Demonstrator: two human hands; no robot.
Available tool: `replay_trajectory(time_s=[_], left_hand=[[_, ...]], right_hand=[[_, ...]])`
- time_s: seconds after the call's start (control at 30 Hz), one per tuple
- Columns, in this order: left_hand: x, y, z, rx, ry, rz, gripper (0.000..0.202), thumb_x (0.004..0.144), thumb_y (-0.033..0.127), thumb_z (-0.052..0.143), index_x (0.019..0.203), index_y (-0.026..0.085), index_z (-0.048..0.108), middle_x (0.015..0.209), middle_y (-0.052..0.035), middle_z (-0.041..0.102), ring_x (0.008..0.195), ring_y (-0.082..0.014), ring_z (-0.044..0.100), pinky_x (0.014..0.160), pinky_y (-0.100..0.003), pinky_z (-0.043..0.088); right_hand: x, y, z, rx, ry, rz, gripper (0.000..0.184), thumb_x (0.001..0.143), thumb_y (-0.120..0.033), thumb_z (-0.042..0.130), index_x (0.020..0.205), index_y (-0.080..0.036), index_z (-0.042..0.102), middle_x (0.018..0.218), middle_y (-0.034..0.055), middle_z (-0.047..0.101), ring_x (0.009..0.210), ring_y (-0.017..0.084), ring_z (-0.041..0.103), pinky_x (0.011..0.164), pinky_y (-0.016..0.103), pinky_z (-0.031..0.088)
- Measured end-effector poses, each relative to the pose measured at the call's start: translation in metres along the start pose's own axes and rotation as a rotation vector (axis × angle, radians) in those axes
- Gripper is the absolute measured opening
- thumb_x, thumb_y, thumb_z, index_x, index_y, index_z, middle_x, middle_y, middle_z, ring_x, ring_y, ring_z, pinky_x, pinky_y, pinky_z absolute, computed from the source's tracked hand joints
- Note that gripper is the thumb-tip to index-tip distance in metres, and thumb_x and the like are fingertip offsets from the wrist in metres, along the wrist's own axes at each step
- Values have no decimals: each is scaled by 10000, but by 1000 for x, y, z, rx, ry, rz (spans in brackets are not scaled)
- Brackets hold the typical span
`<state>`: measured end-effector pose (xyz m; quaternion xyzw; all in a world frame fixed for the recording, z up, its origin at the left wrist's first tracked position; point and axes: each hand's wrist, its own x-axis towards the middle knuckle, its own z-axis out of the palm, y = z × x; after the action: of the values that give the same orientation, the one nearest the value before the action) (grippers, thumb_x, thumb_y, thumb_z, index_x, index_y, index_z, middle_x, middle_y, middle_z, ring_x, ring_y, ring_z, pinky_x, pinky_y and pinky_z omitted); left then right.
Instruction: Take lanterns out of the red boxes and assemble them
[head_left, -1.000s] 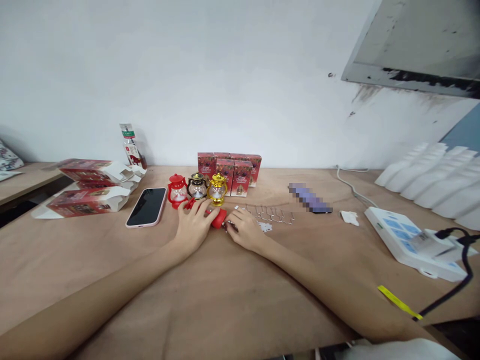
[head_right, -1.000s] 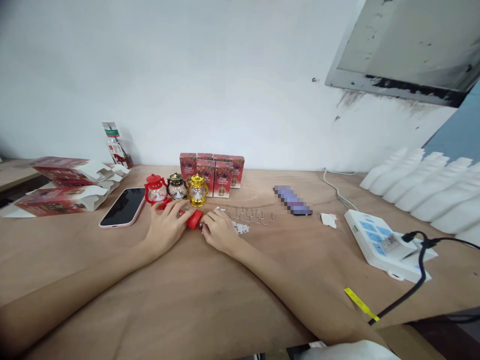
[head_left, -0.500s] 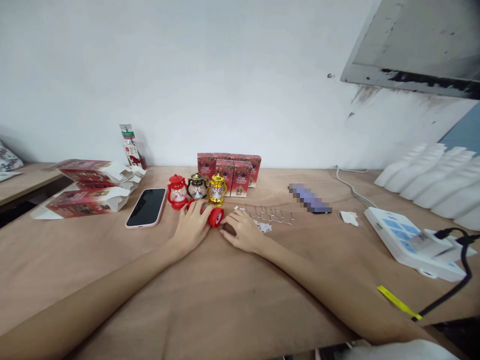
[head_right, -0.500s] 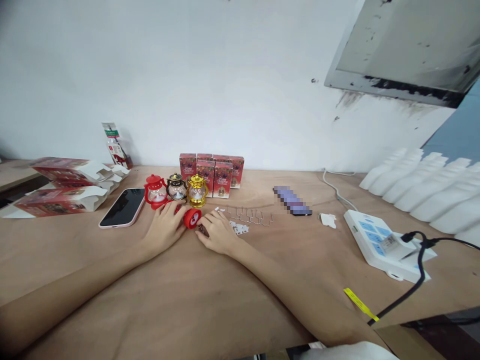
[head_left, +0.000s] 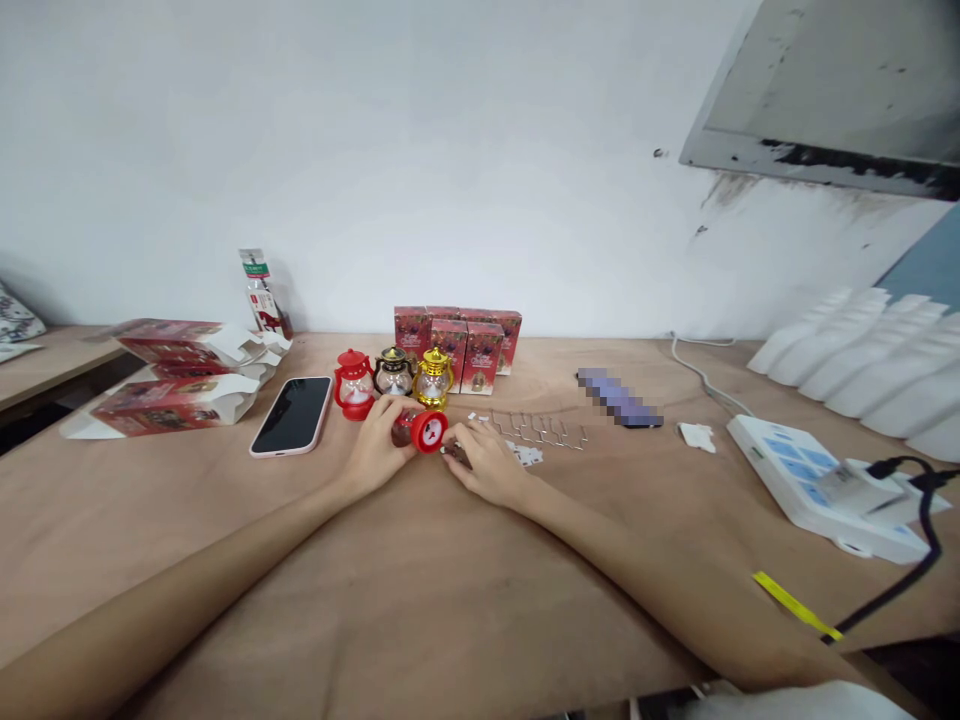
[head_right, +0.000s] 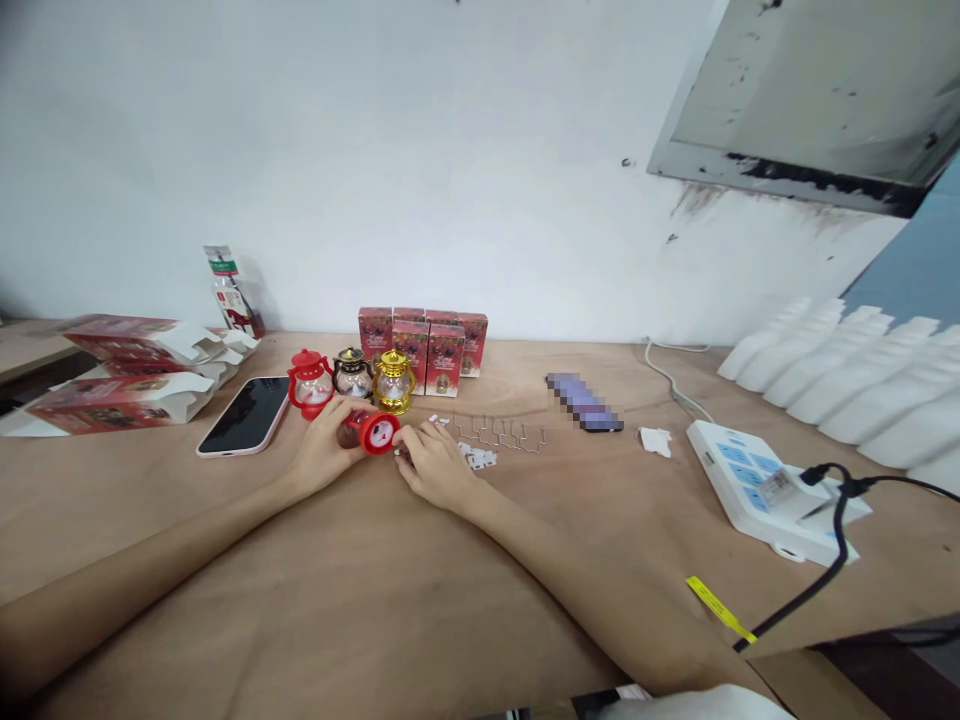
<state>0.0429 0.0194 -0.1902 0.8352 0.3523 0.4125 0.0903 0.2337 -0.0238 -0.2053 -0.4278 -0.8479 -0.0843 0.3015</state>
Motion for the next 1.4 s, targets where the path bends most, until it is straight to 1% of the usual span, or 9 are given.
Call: replay_trajectory(time_s=[0.33, 0.5, 0.87, 1.0, 1.07, 1.2, 1.3, 1.4], left_hand=[[-1, 0, 0, -48, 11, 4, 305, 682, 169, 648, 975, 195, 566, 1013, -45, 568, 978, -208, 556, 838, -357, 474], [0, -2, 1, -116, 33, 15, 298, 670, 177, 655, 957, 198, 578, 1018, -46, 589, 960, -204, 574, 851, -360, 473], [0, -13, 5, -316, 54, -7, 287, 674, 160, 611, 960, 191, 594, 1034, -76, 597, 1061, -231, 544, 915, -399, 437], [1, -14, 6, -360, 72, -39, 298, 666, 198, 631, 960, 182, 587, 1049, -81, 596, 1037, -231, 554, 904, -399, 441], [1, -13, 6, -385, 79, -63, 316, 661, 240, 650, 963, 178, 583, 1054, -83, 594, 1025, -232, 558, 893, -397, 448], [1, -10, 4, -397, 71, -99, 337, 657, 276, 657, 969, 177, 577, 1070, -84, 592, 1031, -235, 555, 884, -395, 457], [1, -8, 4, -391, 66, -105, 336, 667, 266, 639, 982, 173, 569, 1080, -88, 588, 1025, -228, 559, 880, -393, 461], [1, -7, 3, -355, 70, -84, 324, 677, 221, 613, 995, 173, 568, 1083, -87, 588, 1013, -216, 566, 872, -382, 466]], right_hand=[[0, 2, 3, 25, -20, -26, 93, 824, -136, 507, 884, -203, 484, 847, 45, 645, 819, 211, 541, 744, 311, 384], [-1, 3, 4, 30, -2, -48, 104, 829, -128, 498, 899, -202, 482, 869, 44, 658, 822, 211, 544, 755, 319, 385], [-1, 2, 3, 25, 17, -94, 148, 829, -108, 480, 935, -211, 490, 812, 22, 651, 780, 202, 531, 728, 311, 378], [-2, 4, 5, 36, 30, -80, 136, 828, -117, 484, 938, -197, 488, 811, 35, 646, 790, 200, 532, 736, 315, 375], [-2, 4, 5, 35, 31, -86, 115, 825, -114, 487, 907, -194, 497, 806, 39, 643, 790, 196, 529, 735, 314, 371], [-1, 4, 4, 10, 6, -111, 87, 847, -135, 476, 823, -202, 528, 786, 43, 640, 802, 194, 523, 734, 312, 365], [-1, 4, 2, 3, -8, -104, 89, 858, -148, 477, 841, -196, 549, 810, 52, 651, 826, 197, 527, 752, 320, 368], [-1, 4, 2, 13, -32, -97, 99, 855, -140, 481, 862, -197, 562, 817, 52, 659, 845, 198, 532, 766, 327, 374]])
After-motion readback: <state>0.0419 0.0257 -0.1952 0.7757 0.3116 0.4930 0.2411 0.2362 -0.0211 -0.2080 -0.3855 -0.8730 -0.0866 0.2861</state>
